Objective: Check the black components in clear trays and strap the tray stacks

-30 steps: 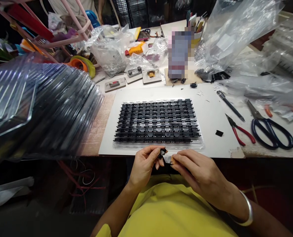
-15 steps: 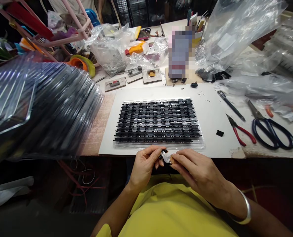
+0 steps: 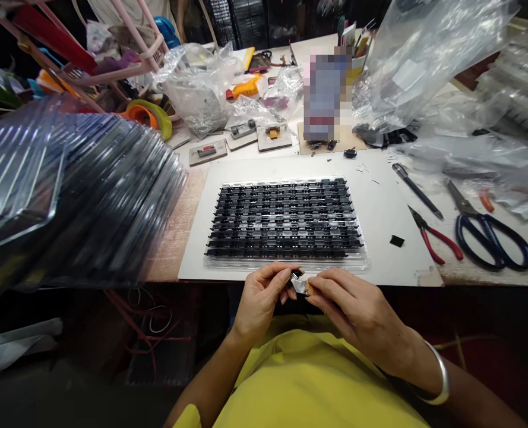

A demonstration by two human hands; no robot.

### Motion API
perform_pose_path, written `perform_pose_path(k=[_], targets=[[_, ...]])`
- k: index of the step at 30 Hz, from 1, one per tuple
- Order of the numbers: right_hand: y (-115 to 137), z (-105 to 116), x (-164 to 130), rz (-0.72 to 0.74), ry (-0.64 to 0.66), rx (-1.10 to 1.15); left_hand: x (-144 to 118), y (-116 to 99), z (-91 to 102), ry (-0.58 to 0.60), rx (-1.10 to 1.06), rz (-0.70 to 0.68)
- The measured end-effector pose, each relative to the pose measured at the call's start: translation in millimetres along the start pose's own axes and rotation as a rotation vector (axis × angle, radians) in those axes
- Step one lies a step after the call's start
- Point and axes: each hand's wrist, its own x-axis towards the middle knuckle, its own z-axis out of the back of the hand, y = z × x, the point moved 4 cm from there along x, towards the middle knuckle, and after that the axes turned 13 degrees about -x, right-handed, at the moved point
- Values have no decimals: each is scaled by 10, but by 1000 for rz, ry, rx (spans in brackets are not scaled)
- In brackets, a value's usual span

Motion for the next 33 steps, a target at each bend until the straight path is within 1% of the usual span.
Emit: perform_pose_path(k=[8, 12, 17, 24, 28, 33], targets=[[-7, -27, -5, -12, -3, 57, 2, -5, -5, 18, 1, -15], [-35, -75, -16, -51, 28, 133, -1, -26, 4, 8, 45, -76], [-54, -126, -19, -83, 56, 210, -14, -77, -18, -7, 150, -154], [-16, -145, -21, -104, -9, 143, -41, -134, -54, -73, 246, -207], [18, -174, -46, -110, -51, 100, -51, -161, -70, -95, 287, -248], [39, -196, -71, -115, -78, 44, -46, -151, -63, -97, 307, -255]])
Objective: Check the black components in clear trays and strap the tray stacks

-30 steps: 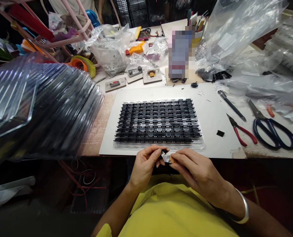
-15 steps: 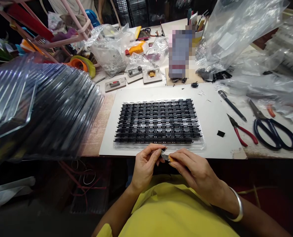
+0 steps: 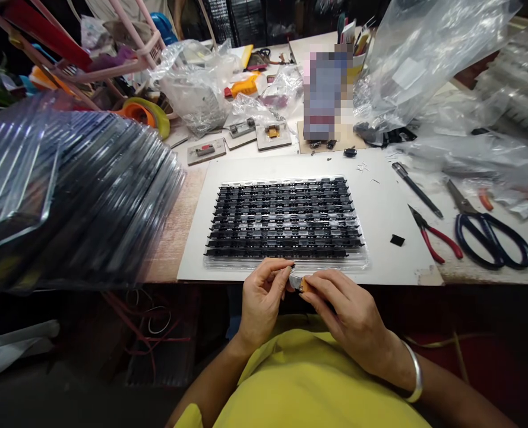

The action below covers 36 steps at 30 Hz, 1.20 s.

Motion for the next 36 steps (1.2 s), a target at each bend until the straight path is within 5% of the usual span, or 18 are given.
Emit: perform_pose_path(k=[15, 24, 28, 31, 36], targets=[[46, 3, 54, 194, 60, -238, 13, 32, 39, 28, -144, 72], [-4, 168, 137, 154, -18, -145, 35, 107, 72, 21, -235, 176], [-594, 472, 420, -62, -50, -239, 65, 58, 74, 4, -171, 144], [-1287, 600, 666, -316, 110, -521, 55, 1, 42, -17, -167, 105], [-1991, 558, 956, -338, 233, -576, 20, -32, 9, -81, -179, 40]])
